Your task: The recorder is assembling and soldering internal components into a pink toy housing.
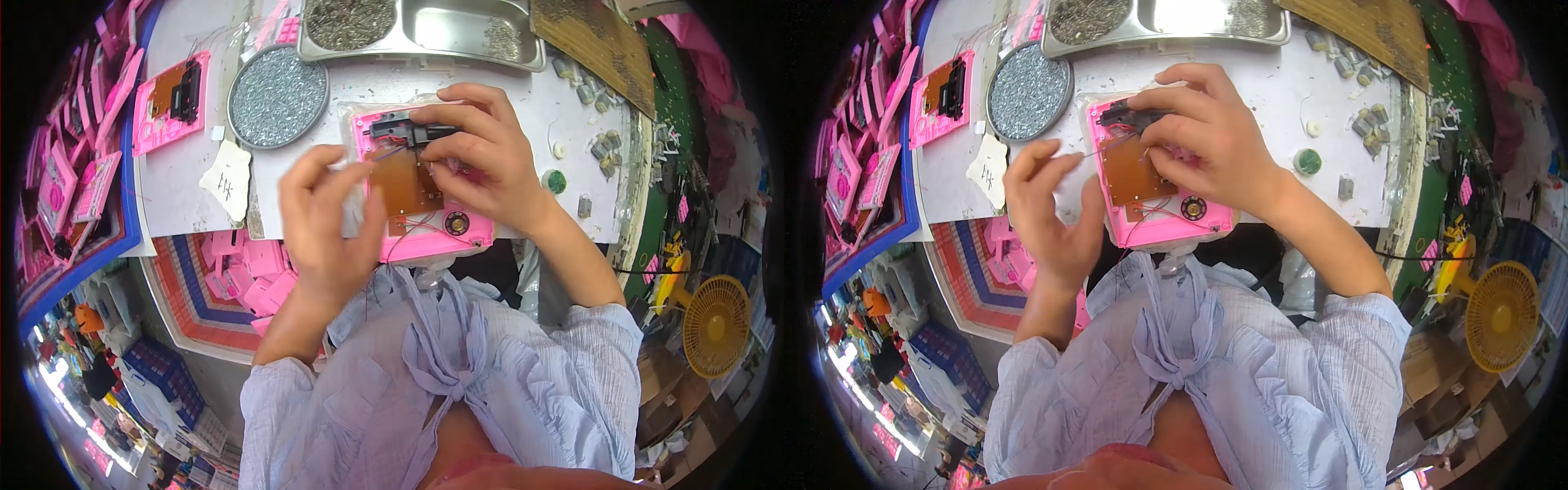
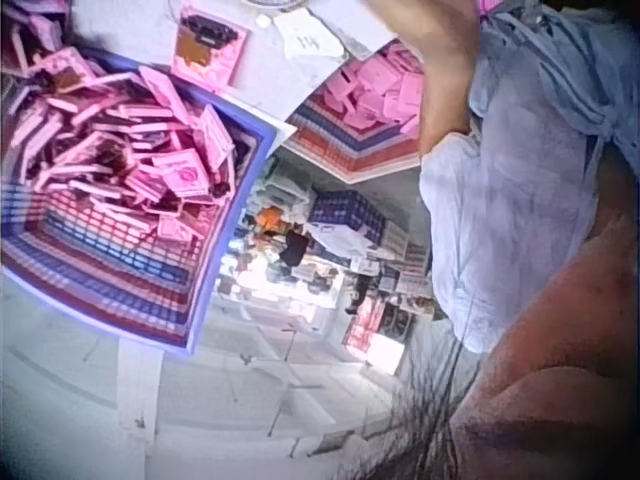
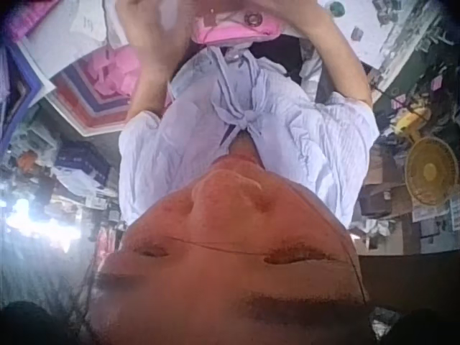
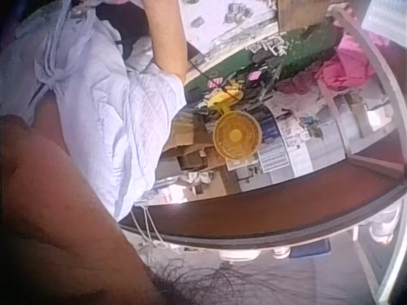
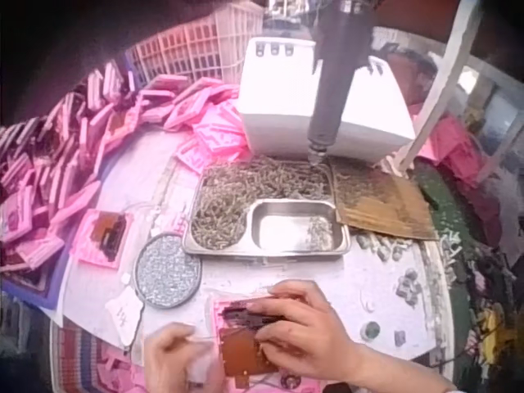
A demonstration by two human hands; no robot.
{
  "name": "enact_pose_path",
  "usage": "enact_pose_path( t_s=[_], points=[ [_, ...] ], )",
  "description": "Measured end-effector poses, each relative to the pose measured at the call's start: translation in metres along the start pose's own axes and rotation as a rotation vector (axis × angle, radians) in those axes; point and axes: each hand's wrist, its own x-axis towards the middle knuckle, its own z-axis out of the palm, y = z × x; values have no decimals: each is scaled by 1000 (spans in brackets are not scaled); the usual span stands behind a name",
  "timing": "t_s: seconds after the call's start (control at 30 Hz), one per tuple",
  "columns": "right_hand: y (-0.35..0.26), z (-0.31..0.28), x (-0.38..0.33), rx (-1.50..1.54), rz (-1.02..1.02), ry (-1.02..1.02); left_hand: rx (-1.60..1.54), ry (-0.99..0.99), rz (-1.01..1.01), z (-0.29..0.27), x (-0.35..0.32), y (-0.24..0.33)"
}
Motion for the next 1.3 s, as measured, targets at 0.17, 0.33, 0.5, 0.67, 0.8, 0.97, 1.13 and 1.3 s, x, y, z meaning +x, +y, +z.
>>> enact_pose_path(
  t_s=[0.17,0.33,0.5,0.67,0.8,0.97,1.13,1.3],
  points=[
    [-2,-21,-13,157,167,94,-598,-365,-360,35,26,16],
    [1,-15,-26,241,332,158,-717,-555,-652,39,36,7],
    [-11,-18,-35,16,278,159,-734,-457,-694,44,34,13],
    [-10,-125,-124,-161,718,693,-360,-339,-150,39,27,3],
    [22,-252,-223,320,839,1286,-286,-312,-21,44,32,11],
    [63,-302,-219,108,772,1474,-110,-251,177,60,36,13],
    [21,-333,-268,-117,718,1500,-72,-263,142,68,31,6],
    [-35,-255,-269,435,624,1309,-47,-302,104,66,31,5]
  ],
)
